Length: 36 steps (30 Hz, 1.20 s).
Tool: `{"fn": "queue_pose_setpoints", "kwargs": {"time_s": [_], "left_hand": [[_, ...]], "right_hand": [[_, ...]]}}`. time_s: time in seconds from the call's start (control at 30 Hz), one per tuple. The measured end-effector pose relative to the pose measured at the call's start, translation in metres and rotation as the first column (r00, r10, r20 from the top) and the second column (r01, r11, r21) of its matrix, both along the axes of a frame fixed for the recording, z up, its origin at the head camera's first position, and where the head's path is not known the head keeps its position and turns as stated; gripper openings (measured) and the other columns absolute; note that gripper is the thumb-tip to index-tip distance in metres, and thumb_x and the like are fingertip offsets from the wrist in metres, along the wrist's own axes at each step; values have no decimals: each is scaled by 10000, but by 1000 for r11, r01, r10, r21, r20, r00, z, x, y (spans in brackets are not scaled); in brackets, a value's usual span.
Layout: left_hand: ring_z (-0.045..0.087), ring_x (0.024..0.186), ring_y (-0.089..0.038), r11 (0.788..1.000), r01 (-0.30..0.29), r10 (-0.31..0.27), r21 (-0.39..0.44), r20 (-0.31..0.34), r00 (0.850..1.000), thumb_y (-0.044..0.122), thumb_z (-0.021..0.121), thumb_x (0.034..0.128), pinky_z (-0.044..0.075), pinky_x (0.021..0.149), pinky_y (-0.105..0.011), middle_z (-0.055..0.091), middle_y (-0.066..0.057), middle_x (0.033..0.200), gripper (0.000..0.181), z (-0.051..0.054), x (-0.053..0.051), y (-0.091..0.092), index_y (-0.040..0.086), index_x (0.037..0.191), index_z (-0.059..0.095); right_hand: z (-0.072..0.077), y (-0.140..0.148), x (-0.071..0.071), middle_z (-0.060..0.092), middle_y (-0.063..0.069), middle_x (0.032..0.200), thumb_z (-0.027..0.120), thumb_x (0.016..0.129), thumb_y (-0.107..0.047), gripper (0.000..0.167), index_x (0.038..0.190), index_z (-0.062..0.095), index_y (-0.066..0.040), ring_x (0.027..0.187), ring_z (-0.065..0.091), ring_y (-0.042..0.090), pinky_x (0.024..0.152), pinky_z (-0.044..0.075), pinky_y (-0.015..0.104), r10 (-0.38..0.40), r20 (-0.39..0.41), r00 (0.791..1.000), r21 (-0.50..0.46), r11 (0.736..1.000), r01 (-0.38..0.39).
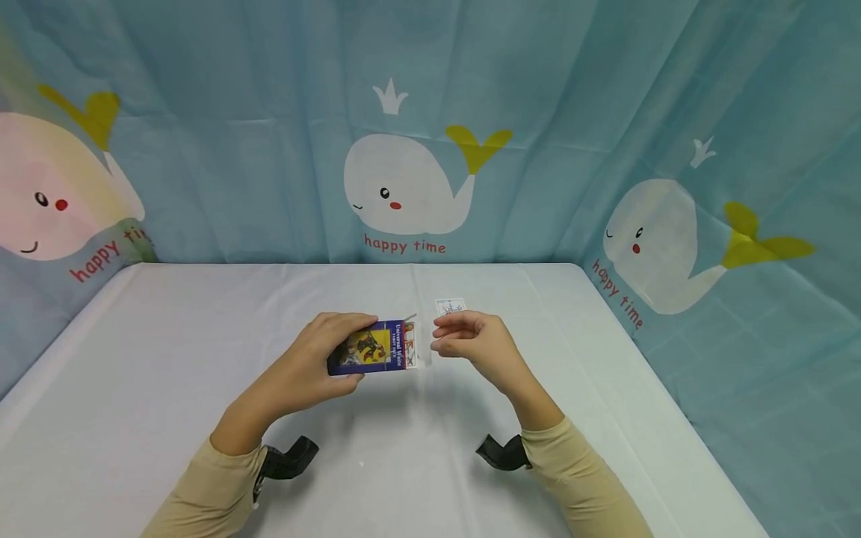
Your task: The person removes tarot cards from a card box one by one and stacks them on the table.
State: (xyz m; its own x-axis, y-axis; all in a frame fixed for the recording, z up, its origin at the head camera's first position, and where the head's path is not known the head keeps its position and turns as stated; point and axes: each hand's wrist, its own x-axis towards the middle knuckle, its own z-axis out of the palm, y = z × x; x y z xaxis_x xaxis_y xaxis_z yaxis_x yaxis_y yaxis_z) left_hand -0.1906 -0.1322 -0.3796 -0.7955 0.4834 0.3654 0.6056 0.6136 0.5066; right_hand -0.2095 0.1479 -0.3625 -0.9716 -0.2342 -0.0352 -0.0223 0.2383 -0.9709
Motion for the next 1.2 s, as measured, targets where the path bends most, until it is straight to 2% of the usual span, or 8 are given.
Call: {"fn": "queue_pose_setpoints", "kwargs": {"time_s": [0.17,0.4,0.57,0.93,1.07,1.2], "left_hand": [[469,1243,-239,1000,5,-5,-9,1,1000,144,811,766,434,957,-477,545,-61,1429,750,-1,0,2,156,1446,494],[470,1242,-237,1000,13,-13,-7,-4,1000,144,821,751,425,966,-483,553,-55,1425,760,-1,0,5,148,1442,503],[470,1250,-241,1000,15,-15,-10,-4,1000,145,820,750,423,980,-493,553,-54,1426,761,-2,1,7,156,1442,504],[470,1259,-249,999,28,-28,-19,-4,1000,152,807,760,417,988,-498,550,-59,1423,761,-2,3,10,157,1454,495],[466,1259,-243,999,27,-27,-22,12,1000,153,811,761,433,982,-490,548,-55,1425,762,-2,3,11,164,1455,495],[472,1248,-244,999,31,-31,-24,20,999,141,814,764,454,966,-485,555,-59,1417,755,-3,4,14,163,1451,501]], "right_hand": [[0,-8,1,738,135,993,767,839,-77,310,1128,699,11,833,721,136,840,588,388,-23,19,1000,-9,1000,23],[-1,-12,1,731,144,1005,767,842,-90,309,1122,699,21,837,727,146,806,595,349,-45,40,998,4,999,45],[-5,-12,-2,743,139,968,772,847,-118,261,1065,717,14,820,736,167,778,600,353,-58,45,997,19,998,57],[-9,-15,-6,760,142,953,771,859,-182,272,1043,722,12,752,736,164,738,604,363,-42,50,998,22,999,41],[-11,-16,-6,755,126,900,765,864,-192,274,1023,721,26,697,714,148,727,605,385,-29,51,998,20,999,28],[-16,-17,-8,734,94,826,737,885,-179,243,1007,724,31,653,691,137,687,605,356,-24,46,999,24,999,23]]}}
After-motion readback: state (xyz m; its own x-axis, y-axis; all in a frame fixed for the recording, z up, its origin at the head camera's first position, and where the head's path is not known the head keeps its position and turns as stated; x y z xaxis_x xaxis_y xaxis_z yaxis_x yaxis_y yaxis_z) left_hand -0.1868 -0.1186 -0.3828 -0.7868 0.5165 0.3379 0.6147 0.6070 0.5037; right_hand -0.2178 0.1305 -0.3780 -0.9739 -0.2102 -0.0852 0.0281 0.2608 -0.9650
